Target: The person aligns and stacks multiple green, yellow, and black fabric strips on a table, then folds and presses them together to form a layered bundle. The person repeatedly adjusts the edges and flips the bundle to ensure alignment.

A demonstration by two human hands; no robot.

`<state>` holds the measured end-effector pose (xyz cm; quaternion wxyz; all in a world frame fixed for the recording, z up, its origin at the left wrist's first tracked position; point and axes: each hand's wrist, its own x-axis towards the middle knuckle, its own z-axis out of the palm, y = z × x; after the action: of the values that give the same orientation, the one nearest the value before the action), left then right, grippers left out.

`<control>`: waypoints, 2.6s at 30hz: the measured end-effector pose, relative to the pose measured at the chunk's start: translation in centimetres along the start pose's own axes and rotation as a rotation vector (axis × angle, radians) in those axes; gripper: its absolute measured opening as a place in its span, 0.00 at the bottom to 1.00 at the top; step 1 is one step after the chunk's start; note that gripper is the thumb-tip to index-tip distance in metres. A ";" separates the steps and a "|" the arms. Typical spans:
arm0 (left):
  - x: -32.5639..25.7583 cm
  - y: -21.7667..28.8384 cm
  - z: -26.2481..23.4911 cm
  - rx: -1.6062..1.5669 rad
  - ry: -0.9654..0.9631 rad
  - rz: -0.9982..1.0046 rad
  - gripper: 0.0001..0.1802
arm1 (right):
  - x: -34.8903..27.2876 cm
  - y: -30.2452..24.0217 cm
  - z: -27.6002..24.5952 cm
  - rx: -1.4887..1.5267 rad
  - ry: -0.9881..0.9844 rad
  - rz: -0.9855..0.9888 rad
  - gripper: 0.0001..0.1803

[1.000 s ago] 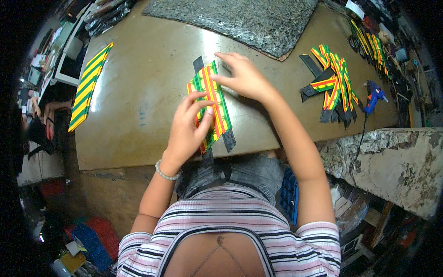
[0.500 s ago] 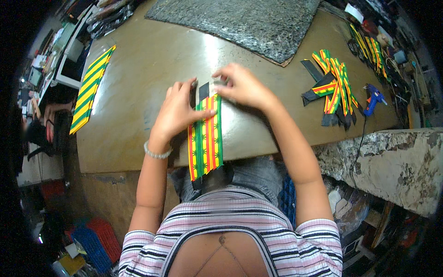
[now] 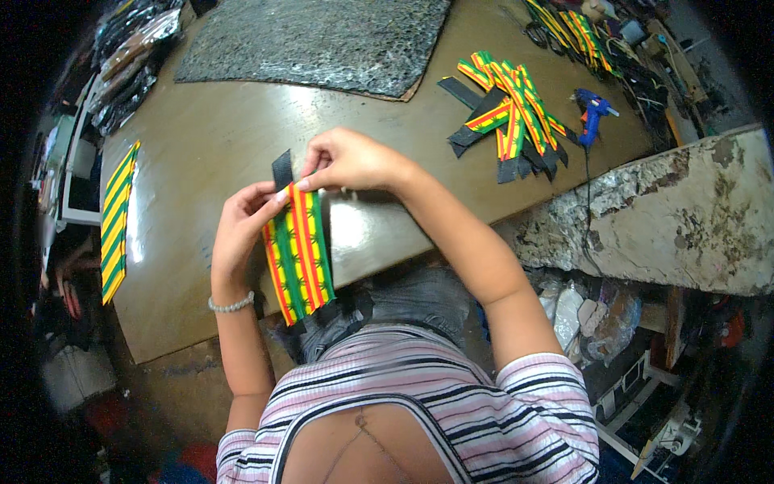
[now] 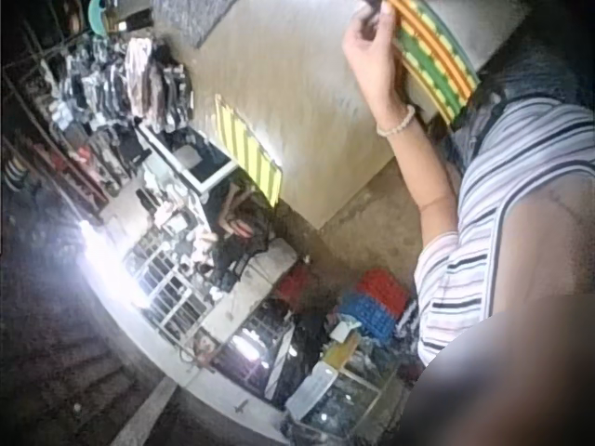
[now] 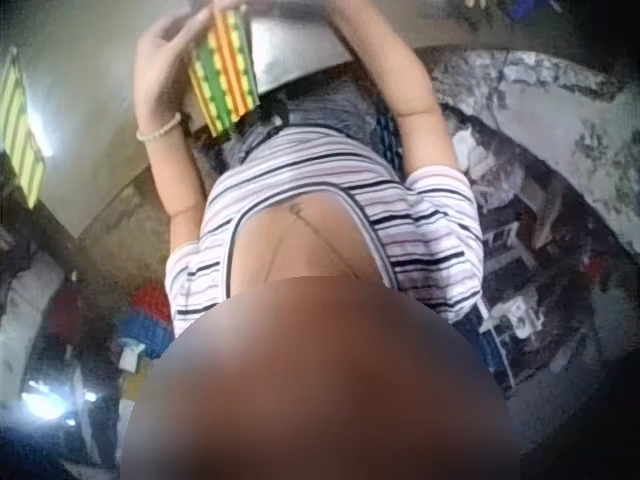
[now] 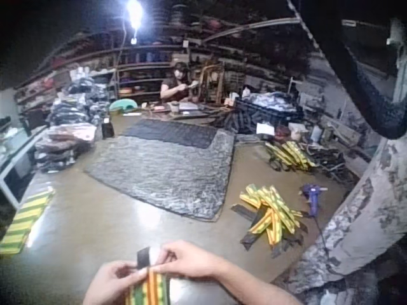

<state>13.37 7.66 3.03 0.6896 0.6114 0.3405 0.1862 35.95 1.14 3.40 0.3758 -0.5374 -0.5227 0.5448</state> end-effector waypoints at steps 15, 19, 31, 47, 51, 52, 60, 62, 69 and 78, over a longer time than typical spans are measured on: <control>0.9 0.4 1.1 -0.146 0.095 0.083 0.13 | 0.6 1.0 1.3 0.294 0.057 -0.096 0.14; 1.0 0.4 1.1 -0.108 0.087 0.072 0.12 | 0.8 0.8 1.4 0.289 0.089 -0.102 0.13; 0.8 0.9 0.8 0.182 0.120 0.075 0.11 | 0.1 0.2 3.9 -0.308 0.378 -0.311 0.08; 2.8 -2.1 1.6 0.323 0.338 0.375 0.18 | -2.8 -2.2 6.2 0.282 0.217 -0.083 0.11; 3.6 -1.7 1.1 0.349 0.403 0.305 0.20 | -7.1 -3.9 5.6 0.031 -0.164 -0.893 0.15; 3.9 -1.4 1.0 0.318 0.401 0.306 0.20 | -7.0 -3.6 5.4 0.101 -0.106 -0.910 0.16; 4.0 -0.3 0.7 -0.052 0.406 0.276 0.21 | -3.9 3.2 7.1 0.361 0.175 -0.035 0.15; 3.8 -0.1 0.3 -0.193 0.384 0.123 0.27 | -3.6 3.3 7.6 0.356 0.118 -0.105 0.14; 0.4 -1.4 1.7 -0.451 0.145 0.070 0.31 | -2.5 2.5 6.7 0.348 0.308 0.001 0.14; 0.2 -2.7 3.3 -0.147 0.383 0.358 0.23 | -4.3 2.3 9.2 0.404 0.381 -0.220 0.10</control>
<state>15.38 4.95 0.43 0.6111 0.5639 0.3369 0.4417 27.93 -4.94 0.89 0.6232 -0.4845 -0.3788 0.4831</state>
